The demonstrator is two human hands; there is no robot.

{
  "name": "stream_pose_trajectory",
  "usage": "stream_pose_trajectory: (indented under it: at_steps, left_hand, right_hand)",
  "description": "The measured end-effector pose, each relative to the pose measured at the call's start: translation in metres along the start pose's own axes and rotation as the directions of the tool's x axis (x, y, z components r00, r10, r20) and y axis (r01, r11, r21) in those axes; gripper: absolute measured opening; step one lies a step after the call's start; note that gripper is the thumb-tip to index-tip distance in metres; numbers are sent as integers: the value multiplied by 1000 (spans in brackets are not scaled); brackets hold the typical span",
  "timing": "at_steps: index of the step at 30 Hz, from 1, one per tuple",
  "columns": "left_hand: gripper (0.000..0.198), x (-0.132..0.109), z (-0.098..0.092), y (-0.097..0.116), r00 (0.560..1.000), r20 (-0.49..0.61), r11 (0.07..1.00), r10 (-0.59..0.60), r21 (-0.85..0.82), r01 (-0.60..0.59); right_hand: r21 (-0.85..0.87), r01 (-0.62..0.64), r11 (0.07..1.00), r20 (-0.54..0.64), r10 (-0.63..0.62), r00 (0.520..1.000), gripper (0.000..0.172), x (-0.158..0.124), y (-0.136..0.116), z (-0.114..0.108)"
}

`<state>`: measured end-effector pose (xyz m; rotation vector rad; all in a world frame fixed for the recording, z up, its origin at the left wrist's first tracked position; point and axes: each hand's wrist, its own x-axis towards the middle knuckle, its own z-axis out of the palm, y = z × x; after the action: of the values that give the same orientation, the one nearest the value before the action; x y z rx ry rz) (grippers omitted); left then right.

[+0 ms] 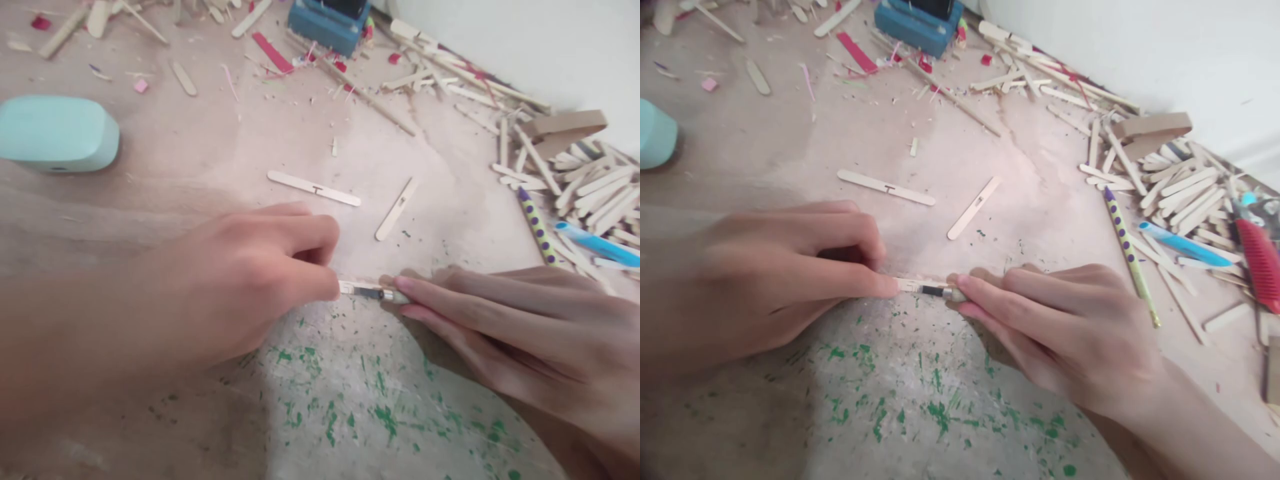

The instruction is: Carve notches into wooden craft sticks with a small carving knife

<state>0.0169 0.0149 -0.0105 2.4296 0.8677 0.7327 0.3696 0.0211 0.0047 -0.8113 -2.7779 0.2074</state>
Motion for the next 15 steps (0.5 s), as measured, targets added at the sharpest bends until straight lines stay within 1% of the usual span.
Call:
stream_pose_trajectory:
  at_steps: [3, 5, 9, 12, 14, 15]
  left_hand:
    - [47, -1, -1, 0, 1000, -1, 1000, -4, -4, 4]
    - [47, -1, -1, 0, 1000, -6, 1000, 3, 0, -3]
    - [46, -1, 1, -3, 1000, -20, 1000, 14, 3, -14]
    - [43, -2, 3, -5, 1000, -14, 1000, 25, 6, -25]
    - [45, -2, 5, -5, 999, -27, 1000, 22, 12, -22]
    - [46, -1, 5, -5, 999, -42, 1000, 24, 16, -23]
  right_hand:
    - [2, -19, 1000, -80, 19, 997, 32, -2, 0, -3]
    - [-40, -18, 999, -93, 15, 996, 31, -2, 0, -8]
    - [-149, 89, 985, -14, -92, 996, 25, 3, 5, -20]
    - [-131, 159, 979, -10, -162, 987, 20, 9, 10, -28]
    - [-110, 156, 982, 27, -154, 988, 20, 10, 9, -29]
    - [-102, 130, 986, 36, -127, 991, 22, 10, 8, -27]
